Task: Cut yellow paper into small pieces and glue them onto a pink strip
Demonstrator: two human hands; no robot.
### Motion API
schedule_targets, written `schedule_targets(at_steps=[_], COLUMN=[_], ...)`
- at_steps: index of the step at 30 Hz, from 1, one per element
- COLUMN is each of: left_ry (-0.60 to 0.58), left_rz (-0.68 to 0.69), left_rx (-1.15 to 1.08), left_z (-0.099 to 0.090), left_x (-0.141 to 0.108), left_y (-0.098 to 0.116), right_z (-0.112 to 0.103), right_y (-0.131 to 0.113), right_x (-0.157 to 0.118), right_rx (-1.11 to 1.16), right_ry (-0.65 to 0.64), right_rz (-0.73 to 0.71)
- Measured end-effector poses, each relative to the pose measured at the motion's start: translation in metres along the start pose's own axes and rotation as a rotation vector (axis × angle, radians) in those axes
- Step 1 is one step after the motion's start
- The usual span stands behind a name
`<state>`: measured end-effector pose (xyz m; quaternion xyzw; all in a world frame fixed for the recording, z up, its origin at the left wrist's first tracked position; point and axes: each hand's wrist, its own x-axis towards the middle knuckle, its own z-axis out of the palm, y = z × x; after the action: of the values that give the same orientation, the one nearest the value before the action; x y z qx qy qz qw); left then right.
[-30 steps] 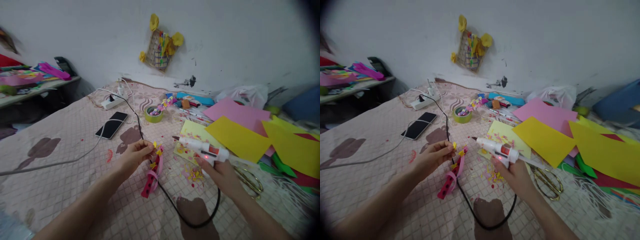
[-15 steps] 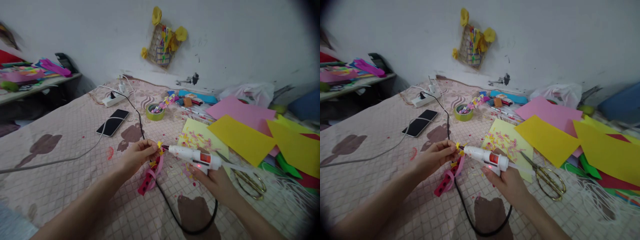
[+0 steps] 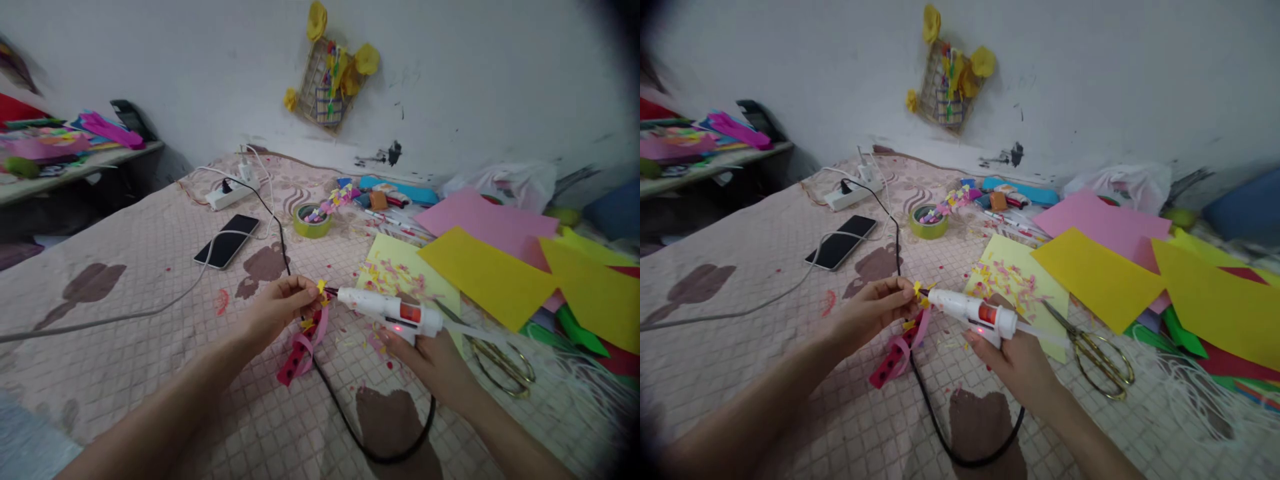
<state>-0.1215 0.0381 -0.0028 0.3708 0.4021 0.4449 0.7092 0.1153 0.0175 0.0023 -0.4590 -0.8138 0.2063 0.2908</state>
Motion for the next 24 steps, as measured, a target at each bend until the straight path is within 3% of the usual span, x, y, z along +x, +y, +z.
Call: schedule_targets(at_steps=[15, 19, 24], left_ry=[-0.001, 0.038, 0.091], left_rz=[0.023, 0.081, 0.161], left_rx=[0.007, 0.075, 0.268], left_z=[-0.003, -0.009, -0.015], left_x=[0.001, -0.001, -0.006], left_y=[0.0, 0.002, 0.007], right_z=[0.002, -0.001, -0.007], right_y=[0.005, 0.02, 0.057], right_x=[-0.003, 0.004, 0.026], right_rx=[-0.039, -0.058, -0.209], right_ry=[-0.004, 0.104, 0.265], right_rz=[0.014, 0.131, 0.271])
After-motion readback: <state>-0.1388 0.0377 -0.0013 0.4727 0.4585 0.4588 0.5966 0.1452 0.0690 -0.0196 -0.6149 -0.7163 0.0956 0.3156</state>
